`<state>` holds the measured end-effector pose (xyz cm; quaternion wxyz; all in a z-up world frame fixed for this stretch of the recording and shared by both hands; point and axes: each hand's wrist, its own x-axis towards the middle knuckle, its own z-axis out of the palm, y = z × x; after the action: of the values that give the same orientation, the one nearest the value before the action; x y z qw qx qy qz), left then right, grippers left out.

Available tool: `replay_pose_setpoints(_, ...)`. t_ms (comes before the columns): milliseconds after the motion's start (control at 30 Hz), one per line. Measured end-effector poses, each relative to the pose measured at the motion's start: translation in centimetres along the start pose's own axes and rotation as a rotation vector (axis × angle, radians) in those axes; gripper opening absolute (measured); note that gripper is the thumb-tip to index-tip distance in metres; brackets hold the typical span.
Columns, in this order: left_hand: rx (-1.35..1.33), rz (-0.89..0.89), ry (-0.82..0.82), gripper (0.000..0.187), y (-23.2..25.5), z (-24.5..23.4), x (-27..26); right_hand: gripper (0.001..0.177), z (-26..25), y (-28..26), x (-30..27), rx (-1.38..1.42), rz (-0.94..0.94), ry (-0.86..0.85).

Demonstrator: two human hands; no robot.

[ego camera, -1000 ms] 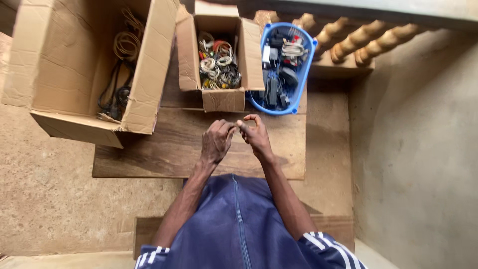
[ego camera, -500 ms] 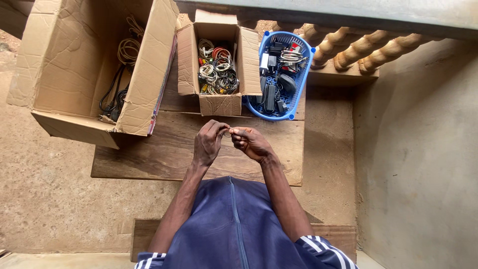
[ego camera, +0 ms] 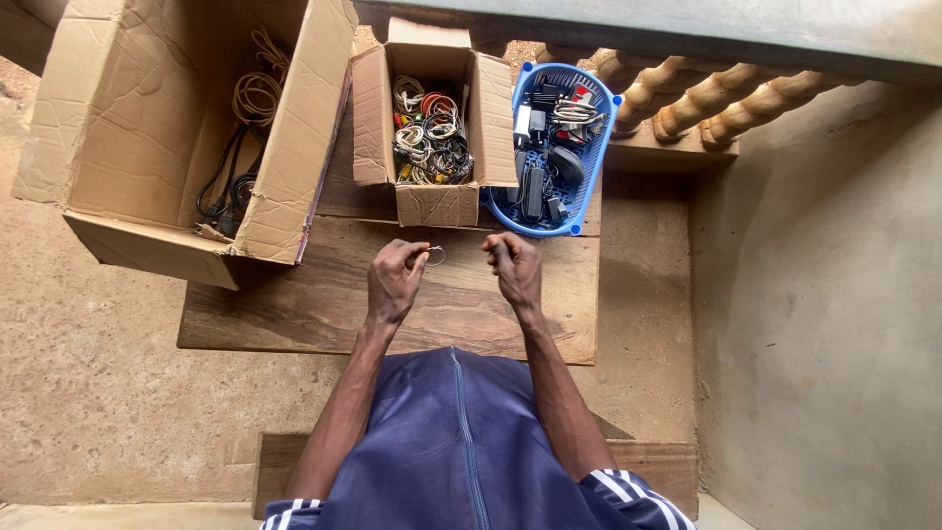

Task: The person untangles and coils various cables and wires, then places them into a cardboard box. The person closes the box flaps and secures the box with tape.

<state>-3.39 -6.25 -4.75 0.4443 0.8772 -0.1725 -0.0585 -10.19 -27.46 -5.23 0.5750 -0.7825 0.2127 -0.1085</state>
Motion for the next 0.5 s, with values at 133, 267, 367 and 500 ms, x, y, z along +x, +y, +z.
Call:
replay_pose_setpoints(133, -0.059, 0.068, 0.061, 0.014, 0.1, -1.6, -0.7, 0.02, 0.4, -2.8, -1.2, -0.207, -0.064, -0.001)
replay_pose_setpoints(267, -0.028, 0.226, 0.054, 0.013, 1.4, -2.7, -1.0, 0.023, 3.6, -6.0, -3.2, -0.328, -0.354, -0.099)
replay_pose_setpoints(367, -0.036, 0.202, 0.034, 0.018, 1.8, -4.1, -1.3, 0.015, 5.5, -7.1, -3.8, -0.434, -0.374, -0.12)
replay_pose_setpoints(500, -0.085, 0.168, 0.088, 0.021, 0.7, -6.7, -1.3, 0.015, 7.7, -6.8, -4.0, -0.143, 0.036, -0.15)
